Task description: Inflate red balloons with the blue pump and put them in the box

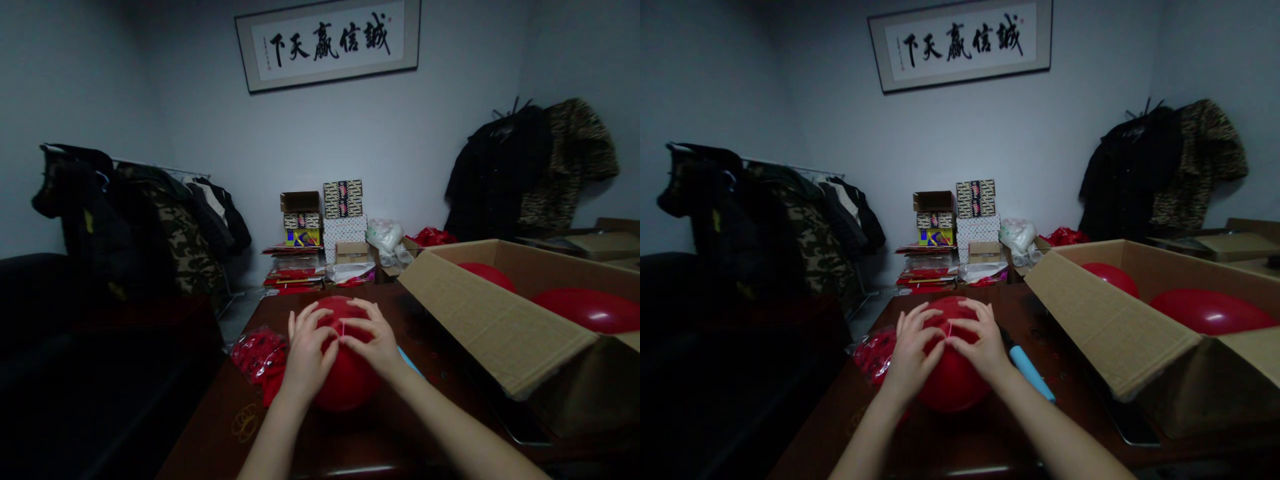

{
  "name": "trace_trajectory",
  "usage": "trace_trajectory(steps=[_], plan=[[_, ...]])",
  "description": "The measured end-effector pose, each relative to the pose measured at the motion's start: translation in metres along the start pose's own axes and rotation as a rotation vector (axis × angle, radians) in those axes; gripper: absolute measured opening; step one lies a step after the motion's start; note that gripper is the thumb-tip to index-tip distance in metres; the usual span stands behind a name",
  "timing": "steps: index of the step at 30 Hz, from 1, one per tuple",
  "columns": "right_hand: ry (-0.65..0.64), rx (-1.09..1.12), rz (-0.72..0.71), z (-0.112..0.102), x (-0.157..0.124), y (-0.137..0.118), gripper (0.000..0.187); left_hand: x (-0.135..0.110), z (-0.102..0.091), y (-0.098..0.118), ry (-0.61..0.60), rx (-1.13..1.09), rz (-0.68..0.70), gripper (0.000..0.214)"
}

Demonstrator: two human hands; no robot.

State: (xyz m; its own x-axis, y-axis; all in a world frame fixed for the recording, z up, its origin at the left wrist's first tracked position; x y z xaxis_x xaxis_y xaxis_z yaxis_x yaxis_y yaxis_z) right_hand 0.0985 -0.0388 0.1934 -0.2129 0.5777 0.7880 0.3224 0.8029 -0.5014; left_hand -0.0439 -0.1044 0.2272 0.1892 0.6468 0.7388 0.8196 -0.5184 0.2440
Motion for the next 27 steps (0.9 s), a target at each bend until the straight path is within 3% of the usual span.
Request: trace_trajectory(steps=[5,16,22,27], plan=[[-0.114,-0.196,-0.098,-0.005,0.007,-0.008,0.053,0.0,-0.005,-0.005,0.029,-0.015,-0.011,0.01],[-0.25,-0.096,-0.135,0.008,0.004,0.001,0.033,0.0,0.008,-0.019,0.077,-0.081,-0.079,0.009],[-0.148,-0.119,-0.15,0.012,0.0,0.001,0.008,-0.001,0.008,-0.013,0.067,-0.058,-0.044,0.01],[-0.131,-0.18,-0.271,0.009,0.0,-0.012,0.007,-0.004,0.005,-0.005,0.044,-0.008,-0.024,0.013]])
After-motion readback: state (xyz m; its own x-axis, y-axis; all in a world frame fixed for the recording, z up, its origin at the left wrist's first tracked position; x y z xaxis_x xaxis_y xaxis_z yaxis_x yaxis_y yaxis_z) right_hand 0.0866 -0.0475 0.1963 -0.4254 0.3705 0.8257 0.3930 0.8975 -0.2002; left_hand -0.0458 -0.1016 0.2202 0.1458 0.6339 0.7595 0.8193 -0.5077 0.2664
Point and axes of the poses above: each hand's wrist, its own x-axis towards the middle knuckle, its own z-axis out of the palm, y = z × x, the point moved 4 cm from there along x, towards the middle knuckle, and after that the axes turned 5 degrees about -x, right-handed, at the moved point
